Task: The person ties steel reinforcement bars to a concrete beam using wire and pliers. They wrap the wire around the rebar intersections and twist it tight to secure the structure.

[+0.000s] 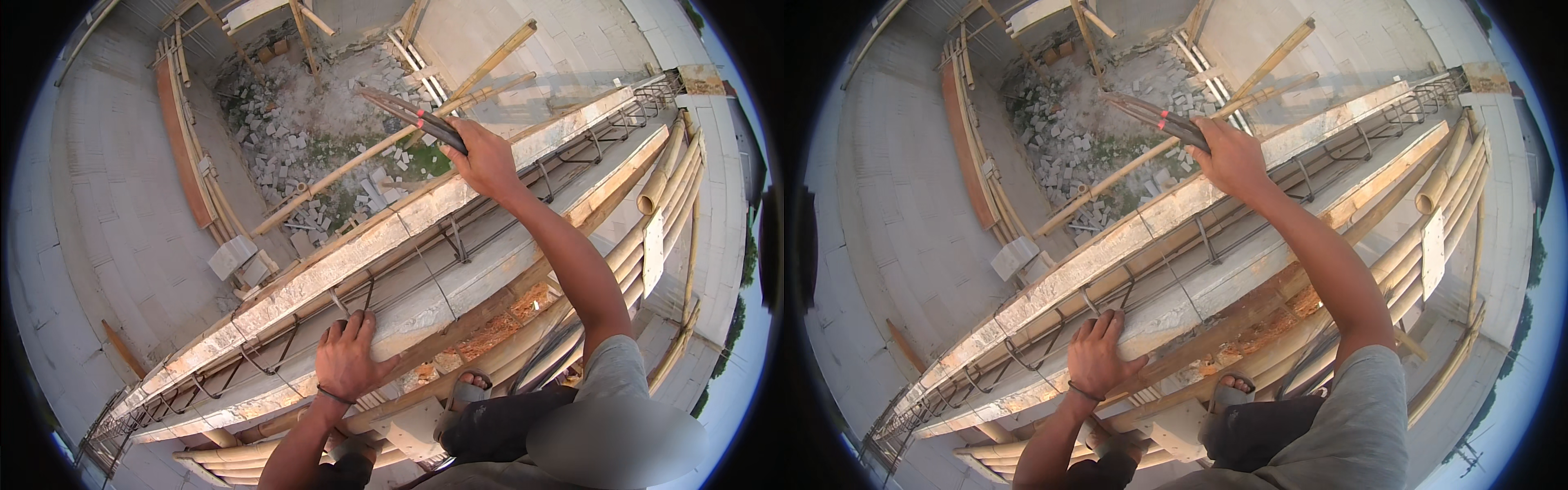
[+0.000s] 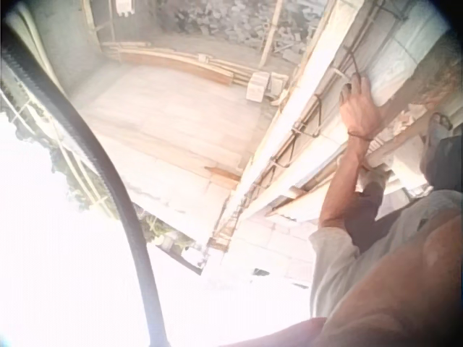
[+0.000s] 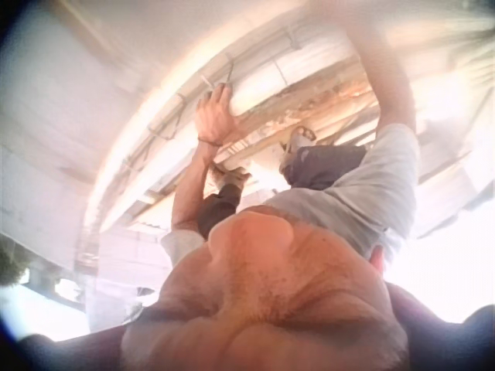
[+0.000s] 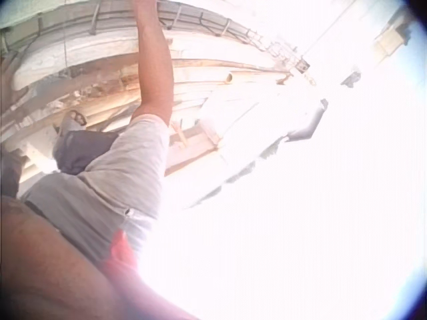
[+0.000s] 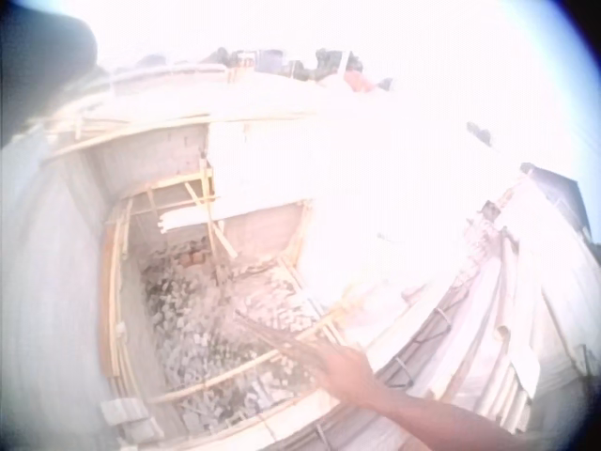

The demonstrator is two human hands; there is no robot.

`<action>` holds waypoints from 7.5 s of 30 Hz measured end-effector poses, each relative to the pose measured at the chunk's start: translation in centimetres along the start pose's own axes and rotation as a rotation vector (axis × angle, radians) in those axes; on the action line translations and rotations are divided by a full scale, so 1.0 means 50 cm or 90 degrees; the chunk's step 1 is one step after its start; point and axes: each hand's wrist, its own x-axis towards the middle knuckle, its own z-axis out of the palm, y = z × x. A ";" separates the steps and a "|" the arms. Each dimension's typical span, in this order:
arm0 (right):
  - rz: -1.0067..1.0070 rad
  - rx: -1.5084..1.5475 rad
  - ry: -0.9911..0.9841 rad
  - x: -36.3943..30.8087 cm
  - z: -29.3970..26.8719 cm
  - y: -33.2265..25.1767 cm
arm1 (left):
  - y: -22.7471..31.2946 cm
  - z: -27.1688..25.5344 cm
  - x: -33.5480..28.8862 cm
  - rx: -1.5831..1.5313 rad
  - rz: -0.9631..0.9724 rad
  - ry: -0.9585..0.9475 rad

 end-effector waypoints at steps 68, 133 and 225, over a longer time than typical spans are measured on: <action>0.537 1.173 -0.498 -0.728 -0.118 -0.138 | 0.181 0.212 -0.001 -0.514 -0.019 -0.191; 0.451 0.508 -0.386 -0.734 -0.143 -0.209 | 0.284 0.334 0.010 -1.481 -0.095 -0.302; 0.516 0.860 -0.620 -0.610 -0.203 -0.136 | 0.061 0.070 0.194 -0.310 0.230 0.009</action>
